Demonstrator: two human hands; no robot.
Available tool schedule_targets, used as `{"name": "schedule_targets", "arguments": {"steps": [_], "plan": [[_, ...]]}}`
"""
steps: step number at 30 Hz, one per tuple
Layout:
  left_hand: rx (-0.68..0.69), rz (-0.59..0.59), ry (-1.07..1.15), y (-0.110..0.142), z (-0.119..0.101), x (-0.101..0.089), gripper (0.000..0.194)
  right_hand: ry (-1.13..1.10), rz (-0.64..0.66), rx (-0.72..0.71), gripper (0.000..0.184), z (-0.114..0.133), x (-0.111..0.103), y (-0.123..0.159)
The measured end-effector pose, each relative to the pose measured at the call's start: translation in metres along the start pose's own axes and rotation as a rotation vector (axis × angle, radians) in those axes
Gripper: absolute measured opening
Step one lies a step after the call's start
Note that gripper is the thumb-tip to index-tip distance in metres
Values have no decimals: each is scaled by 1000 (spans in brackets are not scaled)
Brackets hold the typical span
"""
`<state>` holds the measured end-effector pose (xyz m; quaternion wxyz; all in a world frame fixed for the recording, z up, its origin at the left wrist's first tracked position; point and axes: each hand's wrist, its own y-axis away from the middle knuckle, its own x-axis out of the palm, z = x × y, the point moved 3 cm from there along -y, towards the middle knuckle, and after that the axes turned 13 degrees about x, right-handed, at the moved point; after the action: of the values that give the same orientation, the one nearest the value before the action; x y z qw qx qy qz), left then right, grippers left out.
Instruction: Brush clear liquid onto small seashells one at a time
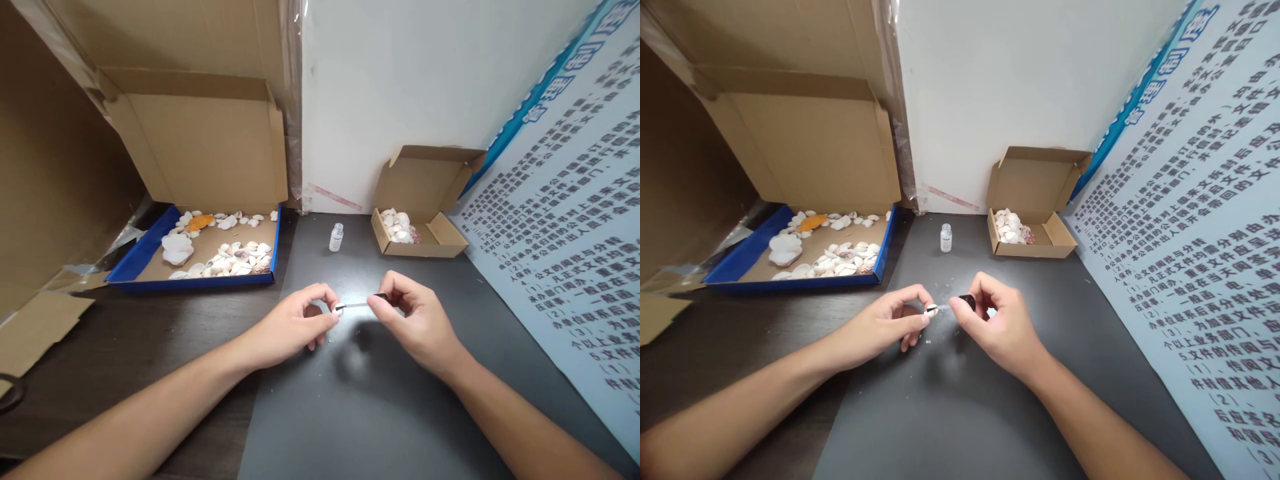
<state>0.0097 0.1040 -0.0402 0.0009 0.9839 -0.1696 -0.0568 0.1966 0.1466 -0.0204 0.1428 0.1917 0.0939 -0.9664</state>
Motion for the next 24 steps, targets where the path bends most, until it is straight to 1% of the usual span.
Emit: {"name": "schedule_targets", "arguments": {"steps": [3, 6, 8, 10, 12, 15, 17, 21, 24], "plan": [[38, -24, 47, -1, -2, -1, 26, 6, -44, 13, 33, -1, -1, -1], [37, -32, 109, -2, -3, -1, 29, -70, -8, 8, 32, -2, -1, -1], [26, -31, 134, -2, -3, 0, 30, -54, 5, 12, 33, -2, -1, -1], [22, -37, 149, -2, -3, 0, 31, 6, -33, 18, 34, -3, -2, -1], [16, -40, 149, -2, -4, 1, 31, 12, -63, 16, 34, -3, -3, 0], [8, -32, 148, -2, -4, 2, 32, -75, -8, 8, 33, -3, -2, 0], [9, -23, 155, -2, -4, 2, 32, -67, 21, 17, 33, -3, -1, 0], [2, -24, 165, -2, -2, 2, 29, 7, -45, 21, 35, -3, -1, 0], [-7, -20, 171, -3, -1, 2, 29, -72, 12, 21, 33, -4, 1, -1]]}}
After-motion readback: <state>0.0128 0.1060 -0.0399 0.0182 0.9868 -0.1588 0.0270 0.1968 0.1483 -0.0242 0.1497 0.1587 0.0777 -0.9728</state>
